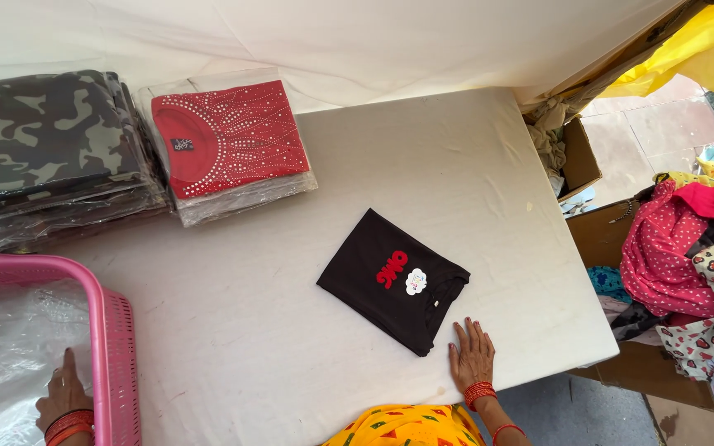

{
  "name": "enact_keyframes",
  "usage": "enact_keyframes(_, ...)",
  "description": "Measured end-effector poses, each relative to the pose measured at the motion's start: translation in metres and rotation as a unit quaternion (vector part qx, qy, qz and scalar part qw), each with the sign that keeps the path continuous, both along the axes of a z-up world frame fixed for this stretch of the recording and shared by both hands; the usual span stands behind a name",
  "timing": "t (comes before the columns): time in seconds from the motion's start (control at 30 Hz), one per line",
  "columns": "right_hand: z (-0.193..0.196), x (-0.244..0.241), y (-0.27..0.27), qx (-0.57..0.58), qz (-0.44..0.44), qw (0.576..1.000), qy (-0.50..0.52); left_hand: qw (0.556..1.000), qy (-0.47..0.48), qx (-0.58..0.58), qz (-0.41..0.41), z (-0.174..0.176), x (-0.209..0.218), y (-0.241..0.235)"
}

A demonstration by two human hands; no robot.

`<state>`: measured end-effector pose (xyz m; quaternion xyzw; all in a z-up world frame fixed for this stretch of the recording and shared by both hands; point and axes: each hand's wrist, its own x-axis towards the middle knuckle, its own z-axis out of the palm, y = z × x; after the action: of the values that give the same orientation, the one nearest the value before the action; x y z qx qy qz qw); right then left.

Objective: The person folds a black t-shirt and places it into a clear plastic bag. They then fold a pair of camouflage-patterned pants and place them into a plastic bag as well. The person repeats this process with another pair of camouflage pants.

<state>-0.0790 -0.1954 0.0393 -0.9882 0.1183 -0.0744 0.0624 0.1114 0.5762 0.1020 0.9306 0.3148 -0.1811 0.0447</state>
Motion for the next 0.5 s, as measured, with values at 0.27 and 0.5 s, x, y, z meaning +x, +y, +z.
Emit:
enact_keyframes(0.27, 0.002, -0.001, 0.002, -0.003, 0.000, 1.000, 0.002, 0.982, 0.018, 0.058, -0.180, -0.050, -0.012, 0.030)
enact_keyframes(0.5, -0.005, -0.001, -0.002, -0.013, 0.004, 1.000, -0.003, 0.973, -0.209, 0.100, 0.003, -0.030, -0.024, 0.022)
